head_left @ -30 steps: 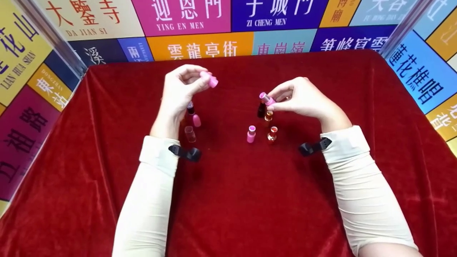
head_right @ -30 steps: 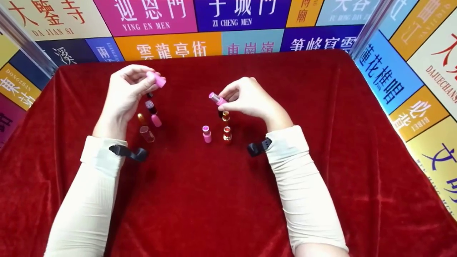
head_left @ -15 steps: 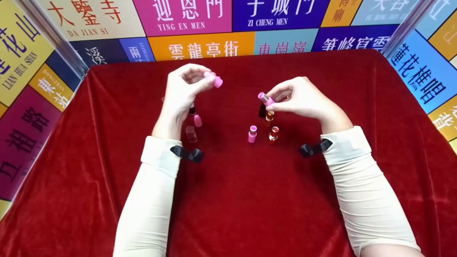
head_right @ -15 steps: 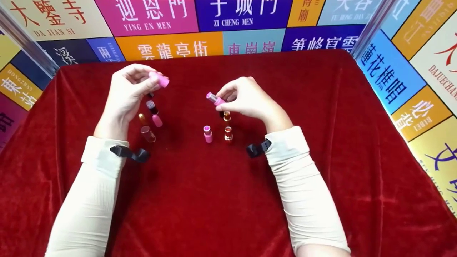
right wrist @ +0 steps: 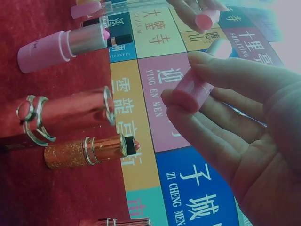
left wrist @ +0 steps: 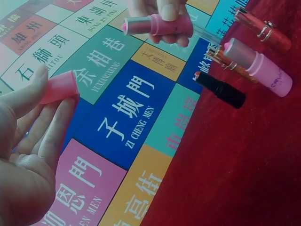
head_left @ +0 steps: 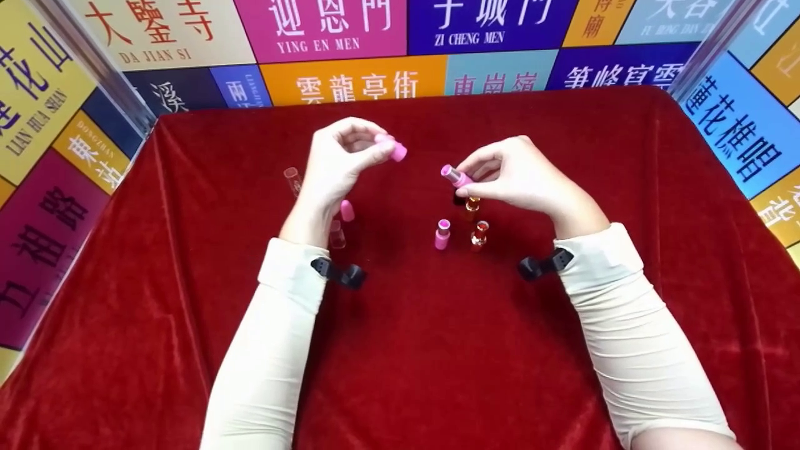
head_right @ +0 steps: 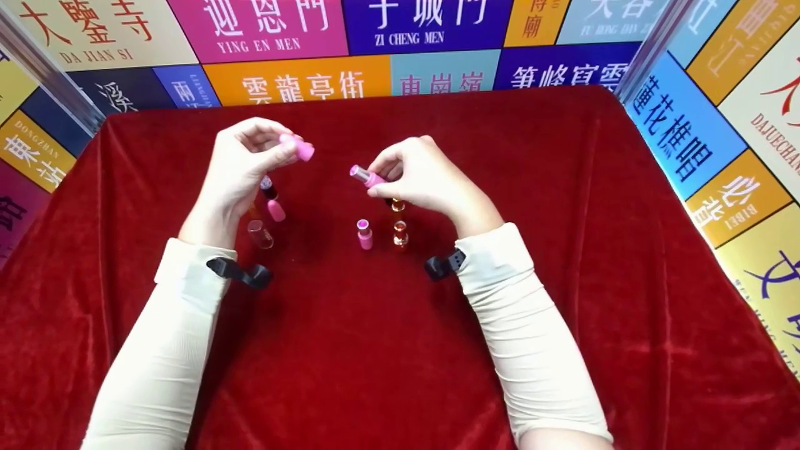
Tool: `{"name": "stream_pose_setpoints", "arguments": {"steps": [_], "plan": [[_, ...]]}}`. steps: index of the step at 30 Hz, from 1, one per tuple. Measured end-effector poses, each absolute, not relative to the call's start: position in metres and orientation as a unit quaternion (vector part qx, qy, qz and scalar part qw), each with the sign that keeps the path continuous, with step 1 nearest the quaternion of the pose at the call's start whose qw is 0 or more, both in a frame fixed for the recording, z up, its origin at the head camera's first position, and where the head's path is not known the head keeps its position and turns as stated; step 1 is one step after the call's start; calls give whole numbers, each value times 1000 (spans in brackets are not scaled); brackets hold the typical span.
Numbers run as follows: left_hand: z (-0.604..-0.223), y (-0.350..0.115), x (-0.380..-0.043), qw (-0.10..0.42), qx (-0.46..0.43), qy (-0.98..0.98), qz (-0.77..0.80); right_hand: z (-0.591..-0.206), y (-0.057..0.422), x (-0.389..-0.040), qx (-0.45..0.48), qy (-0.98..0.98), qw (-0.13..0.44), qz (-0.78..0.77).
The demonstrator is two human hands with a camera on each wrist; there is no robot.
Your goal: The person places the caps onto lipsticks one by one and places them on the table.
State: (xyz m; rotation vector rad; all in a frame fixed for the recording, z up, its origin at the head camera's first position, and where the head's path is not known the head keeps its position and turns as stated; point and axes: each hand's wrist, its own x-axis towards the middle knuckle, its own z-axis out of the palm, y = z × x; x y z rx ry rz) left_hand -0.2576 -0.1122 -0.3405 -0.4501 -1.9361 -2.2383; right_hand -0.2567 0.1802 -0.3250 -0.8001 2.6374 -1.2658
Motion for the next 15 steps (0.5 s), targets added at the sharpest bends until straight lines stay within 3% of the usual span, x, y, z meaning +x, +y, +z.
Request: {"name": "stream_pose_setpoints", "arguments": {"steps": [15], "plan": [[-348,-94,-253,48,-174,-657,-732,-327,171,-254,-264,877,48,-398]]}}
